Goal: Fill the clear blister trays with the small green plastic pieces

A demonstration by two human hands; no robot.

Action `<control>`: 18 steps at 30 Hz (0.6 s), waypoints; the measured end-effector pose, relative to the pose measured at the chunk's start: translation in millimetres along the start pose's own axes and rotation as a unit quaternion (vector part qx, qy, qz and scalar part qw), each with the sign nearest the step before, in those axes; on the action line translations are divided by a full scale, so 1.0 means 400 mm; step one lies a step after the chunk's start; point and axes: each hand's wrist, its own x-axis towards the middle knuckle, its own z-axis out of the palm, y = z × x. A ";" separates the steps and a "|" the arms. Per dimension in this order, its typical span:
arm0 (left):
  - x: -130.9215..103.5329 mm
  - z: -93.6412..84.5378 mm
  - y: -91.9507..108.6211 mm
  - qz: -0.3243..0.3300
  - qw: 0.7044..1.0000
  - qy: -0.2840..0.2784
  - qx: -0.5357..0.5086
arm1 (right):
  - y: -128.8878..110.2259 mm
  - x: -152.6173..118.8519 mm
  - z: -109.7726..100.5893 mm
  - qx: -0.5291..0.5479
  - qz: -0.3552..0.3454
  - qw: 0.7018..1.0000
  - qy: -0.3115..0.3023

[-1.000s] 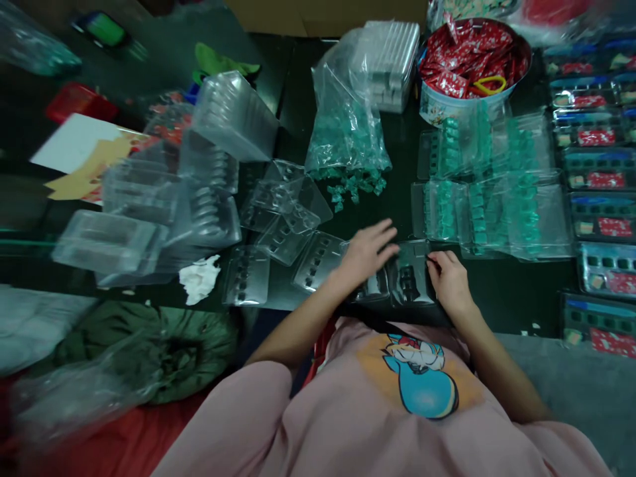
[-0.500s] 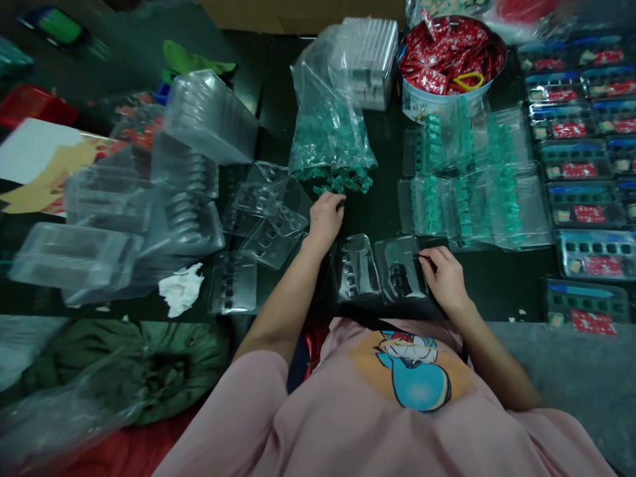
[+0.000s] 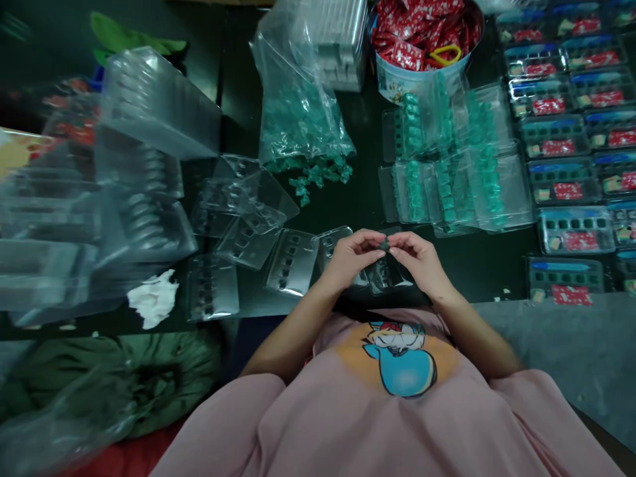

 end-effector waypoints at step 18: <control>-0.037 -0.013 0.002 0.052 0.972 -0.043 0.223 | 0.035 -0.015 -0.057 0.021 0.045 0.997 0.059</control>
